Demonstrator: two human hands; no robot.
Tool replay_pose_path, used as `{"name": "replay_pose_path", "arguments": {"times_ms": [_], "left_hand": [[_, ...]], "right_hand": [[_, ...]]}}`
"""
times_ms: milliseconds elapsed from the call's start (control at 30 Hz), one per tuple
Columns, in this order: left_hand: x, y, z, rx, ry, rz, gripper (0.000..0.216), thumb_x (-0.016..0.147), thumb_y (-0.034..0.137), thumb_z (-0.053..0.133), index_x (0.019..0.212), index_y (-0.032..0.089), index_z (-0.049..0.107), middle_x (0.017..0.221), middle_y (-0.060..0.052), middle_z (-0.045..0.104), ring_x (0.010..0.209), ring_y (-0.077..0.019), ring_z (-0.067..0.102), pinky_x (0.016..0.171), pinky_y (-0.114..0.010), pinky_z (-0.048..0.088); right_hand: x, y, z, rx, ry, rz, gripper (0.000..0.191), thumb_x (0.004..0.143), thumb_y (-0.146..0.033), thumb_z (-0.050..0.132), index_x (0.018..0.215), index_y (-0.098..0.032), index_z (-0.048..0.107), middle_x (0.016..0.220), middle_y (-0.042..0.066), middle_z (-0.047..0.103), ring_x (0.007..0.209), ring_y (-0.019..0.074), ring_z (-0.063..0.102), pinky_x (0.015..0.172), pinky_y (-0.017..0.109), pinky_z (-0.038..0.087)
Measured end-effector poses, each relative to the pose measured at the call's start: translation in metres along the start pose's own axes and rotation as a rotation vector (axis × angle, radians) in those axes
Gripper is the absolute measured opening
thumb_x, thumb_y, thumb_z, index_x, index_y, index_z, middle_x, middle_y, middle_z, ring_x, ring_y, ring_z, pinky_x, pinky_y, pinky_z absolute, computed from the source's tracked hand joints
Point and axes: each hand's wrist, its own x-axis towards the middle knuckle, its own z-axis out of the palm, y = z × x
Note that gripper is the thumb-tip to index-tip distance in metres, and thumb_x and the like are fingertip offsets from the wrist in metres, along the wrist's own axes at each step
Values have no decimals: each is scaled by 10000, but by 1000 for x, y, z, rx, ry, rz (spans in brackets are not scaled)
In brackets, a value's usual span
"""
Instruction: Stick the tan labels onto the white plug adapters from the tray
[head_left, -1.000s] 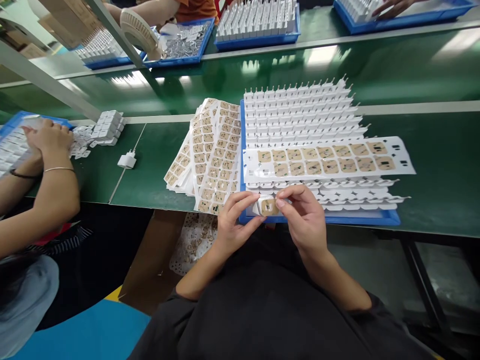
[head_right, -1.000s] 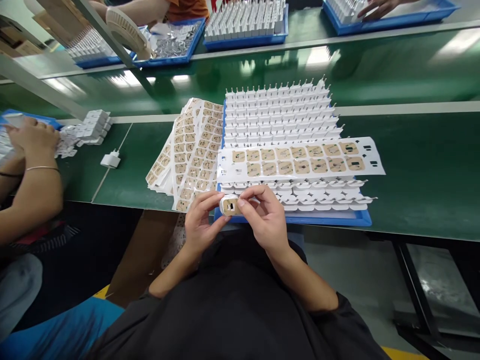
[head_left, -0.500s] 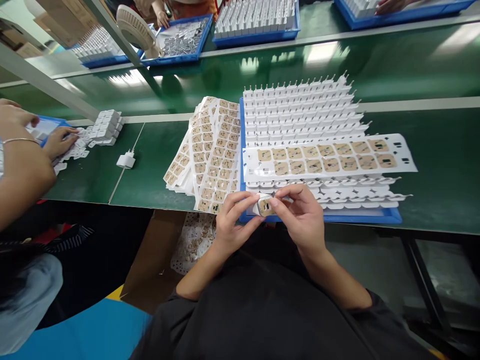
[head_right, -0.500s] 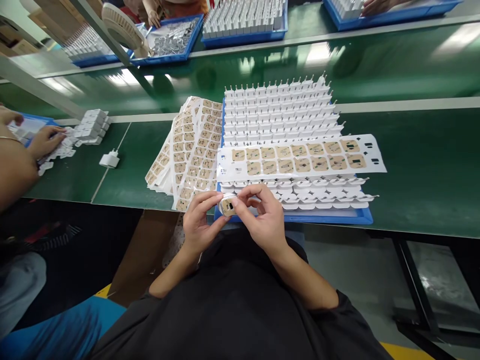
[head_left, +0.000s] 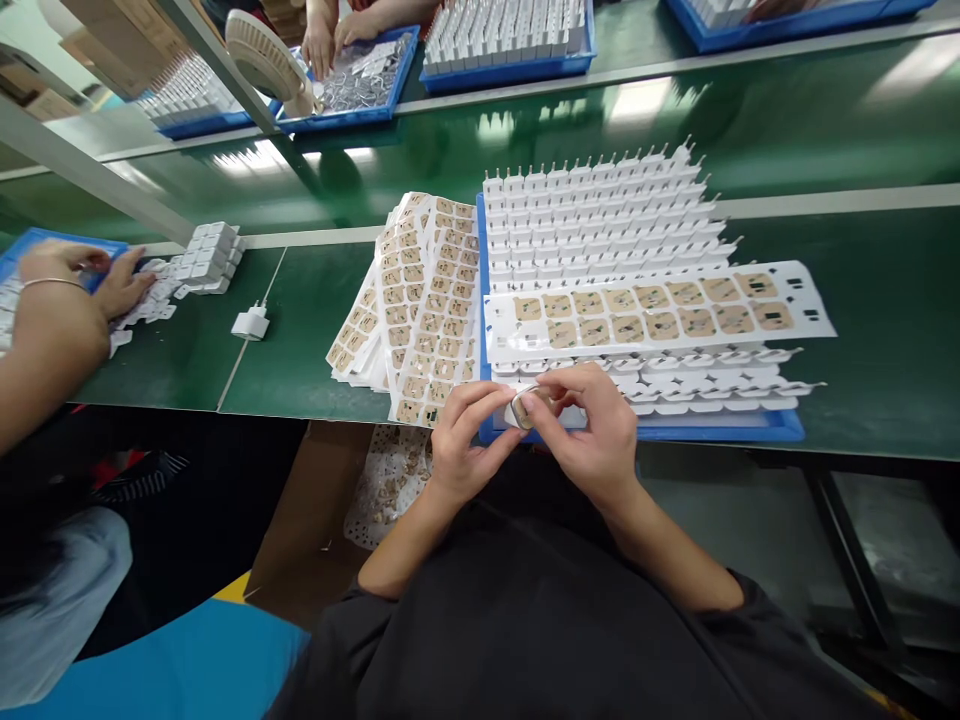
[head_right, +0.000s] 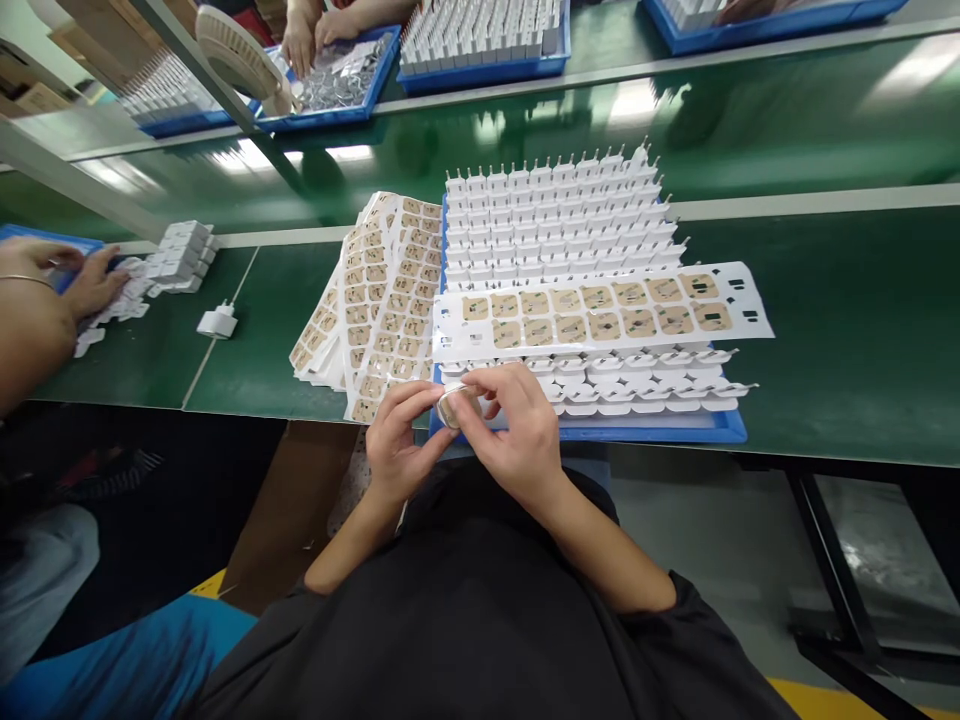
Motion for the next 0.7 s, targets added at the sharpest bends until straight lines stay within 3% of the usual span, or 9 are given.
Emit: {"name": "replay_pose_path", "arguments": {"times_ms": [133,267,467,700], "left_hand": [[-7,-4,5,-26,70,-30,437,852,252,774,1253,255,602,1130,-72,653,1069,-212,662,831,-331,607],[-7,-3,9,-7,142,33,408,853,242,767,1211,269,573,1100,-49,636,1044,-202,656,876,-378,601],[2,4,7,137,194,182,360,830,191,780,1106,273,565,1055,-23,620,1023,-198,647,857,-394,606],[0,0,6,205,209,263,352,846,185,757,1116,310,569,1020,-24,624,1006,-209,656,805,-387,624]], "right_hand": [[2,2,3,249,-134,193,138,916,-344,693,1019,-253,712,971,29,586,751,135,591,537,231,541],[-1,7,6,544,-213,369,175,983,-354,588,1014,-273,740,933,10,600,730,124,587,600,238,544],[-4,6,10,628,-182,315,139,898,-285,665,1022,-273,726,950,13,584,896,164,561,696,251,506],[-5,7,19,576,-131,278,101,864,-234,617,938,-243,686,912,5,580,868,162,562,772,289,483]]}}
